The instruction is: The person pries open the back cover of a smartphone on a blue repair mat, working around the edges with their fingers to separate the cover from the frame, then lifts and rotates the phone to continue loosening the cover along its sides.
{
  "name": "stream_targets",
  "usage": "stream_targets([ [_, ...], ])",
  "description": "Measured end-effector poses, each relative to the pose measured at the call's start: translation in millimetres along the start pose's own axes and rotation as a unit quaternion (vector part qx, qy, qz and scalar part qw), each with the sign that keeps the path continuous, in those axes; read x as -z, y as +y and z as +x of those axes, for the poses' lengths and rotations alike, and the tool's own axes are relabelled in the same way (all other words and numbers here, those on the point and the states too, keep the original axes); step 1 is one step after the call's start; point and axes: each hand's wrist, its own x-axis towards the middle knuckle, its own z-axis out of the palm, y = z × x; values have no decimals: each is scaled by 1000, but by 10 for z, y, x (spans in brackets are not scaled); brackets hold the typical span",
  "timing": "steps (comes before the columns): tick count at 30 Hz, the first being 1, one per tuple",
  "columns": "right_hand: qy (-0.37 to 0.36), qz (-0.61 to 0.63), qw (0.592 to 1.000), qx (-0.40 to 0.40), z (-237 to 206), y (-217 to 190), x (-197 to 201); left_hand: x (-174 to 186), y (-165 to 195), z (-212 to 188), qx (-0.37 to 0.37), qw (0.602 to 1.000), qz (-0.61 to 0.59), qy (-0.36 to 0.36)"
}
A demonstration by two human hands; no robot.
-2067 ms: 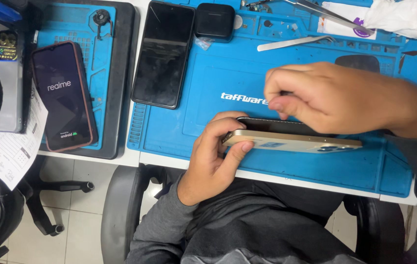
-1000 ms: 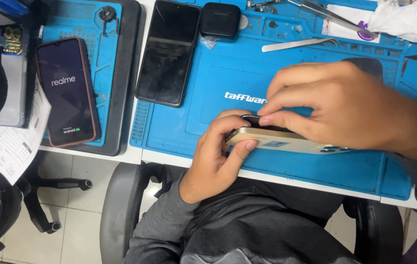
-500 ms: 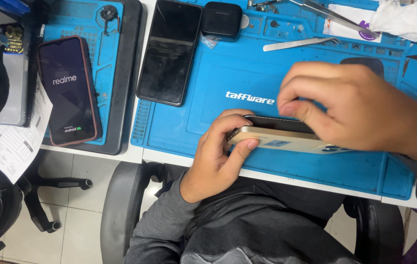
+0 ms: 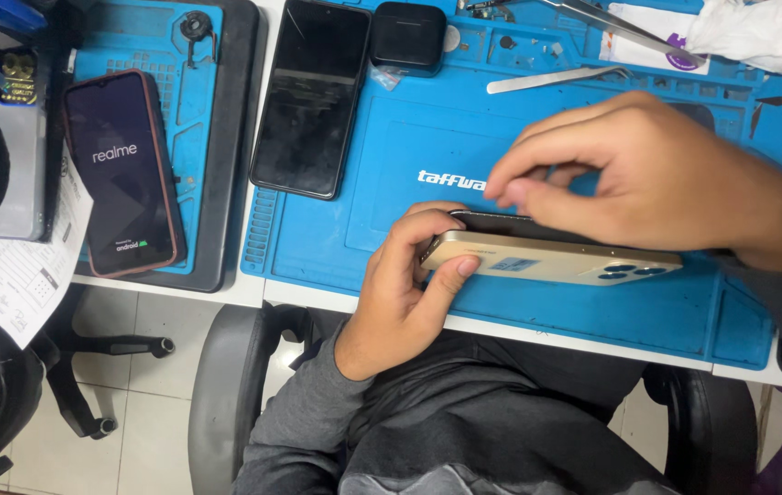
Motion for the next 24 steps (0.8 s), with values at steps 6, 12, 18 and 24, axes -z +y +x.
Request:
stream_targets([
  [6, -30, 22, 996, -78, 123, -192, -28, -2, 11, 13, 0, 1000, -3, -6],
  [12, -33, 5, 997, -71, 133, -201, -35, 1, 18, 5, -1, 1000, -4, -7],
  [18, -31, 29, 999, 12, 64, -95, -36, -3, 22, -6, 0, 1000, 19, 3],
  [24, -49, 19, 999, 2, 44, -4, -41, -12, 25, -11, 2, 1000, 21, 3],
])
